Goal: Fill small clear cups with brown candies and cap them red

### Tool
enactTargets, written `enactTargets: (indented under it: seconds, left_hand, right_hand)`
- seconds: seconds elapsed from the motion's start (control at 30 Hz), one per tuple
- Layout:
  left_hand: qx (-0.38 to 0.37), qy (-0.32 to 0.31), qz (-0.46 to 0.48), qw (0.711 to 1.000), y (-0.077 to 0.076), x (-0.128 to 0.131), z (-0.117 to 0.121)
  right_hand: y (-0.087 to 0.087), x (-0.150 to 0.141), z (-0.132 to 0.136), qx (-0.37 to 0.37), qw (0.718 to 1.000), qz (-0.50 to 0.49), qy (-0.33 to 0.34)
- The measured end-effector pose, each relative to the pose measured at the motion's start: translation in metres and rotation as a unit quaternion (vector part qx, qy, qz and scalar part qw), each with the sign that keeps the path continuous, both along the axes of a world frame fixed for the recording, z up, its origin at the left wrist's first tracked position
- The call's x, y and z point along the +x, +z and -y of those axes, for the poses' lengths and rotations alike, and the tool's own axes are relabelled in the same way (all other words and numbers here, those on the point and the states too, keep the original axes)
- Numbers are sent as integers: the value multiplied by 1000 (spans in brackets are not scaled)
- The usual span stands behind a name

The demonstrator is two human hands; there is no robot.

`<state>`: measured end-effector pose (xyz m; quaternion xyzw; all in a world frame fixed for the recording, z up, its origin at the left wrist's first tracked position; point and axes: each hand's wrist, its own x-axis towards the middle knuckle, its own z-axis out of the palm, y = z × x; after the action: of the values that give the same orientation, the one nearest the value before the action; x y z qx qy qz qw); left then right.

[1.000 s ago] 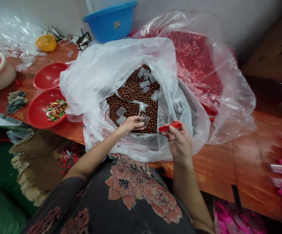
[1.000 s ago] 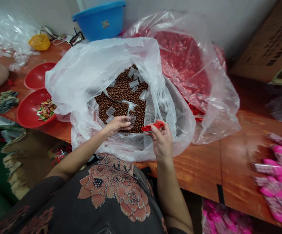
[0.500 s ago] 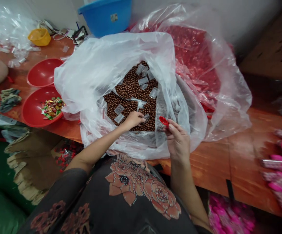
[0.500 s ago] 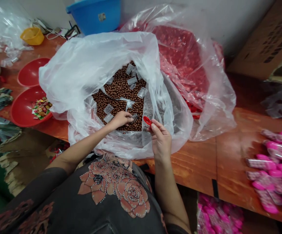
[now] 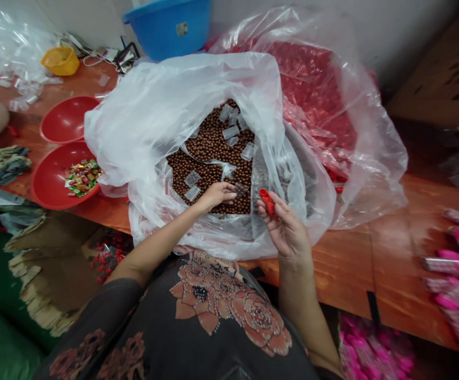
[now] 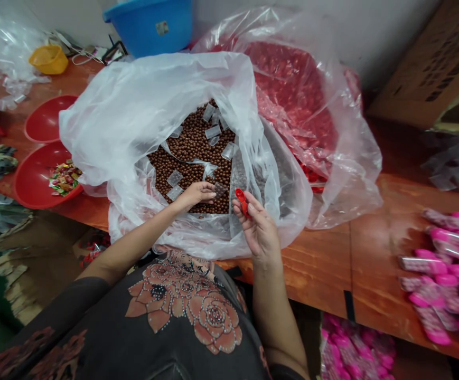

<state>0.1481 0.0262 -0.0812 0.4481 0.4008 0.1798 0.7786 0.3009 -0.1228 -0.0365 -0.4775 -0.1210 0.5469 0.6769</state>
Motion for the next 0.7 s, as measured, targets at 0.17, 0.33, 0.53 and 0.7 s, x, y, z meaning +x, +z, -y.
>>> enactTargets:
  seconds: [0.17,0.33,0.53,0.7]
  left_hand:
    - [-32,3,53,998,12,-18,7]
    - [43,20,70,996,35,-37,20]
    - [58,3,51,997,53,-50,29]
    - [42,-13,61,997,54,-55,35]
  right_hand:
    - [6,-3,-1,7,1000,-7,15]
    - [7,-5,-2,3,999,4,52]
    - [2,-17,-12,43,969,238,56]
    - [11,-22,-28,107,833,526,135]
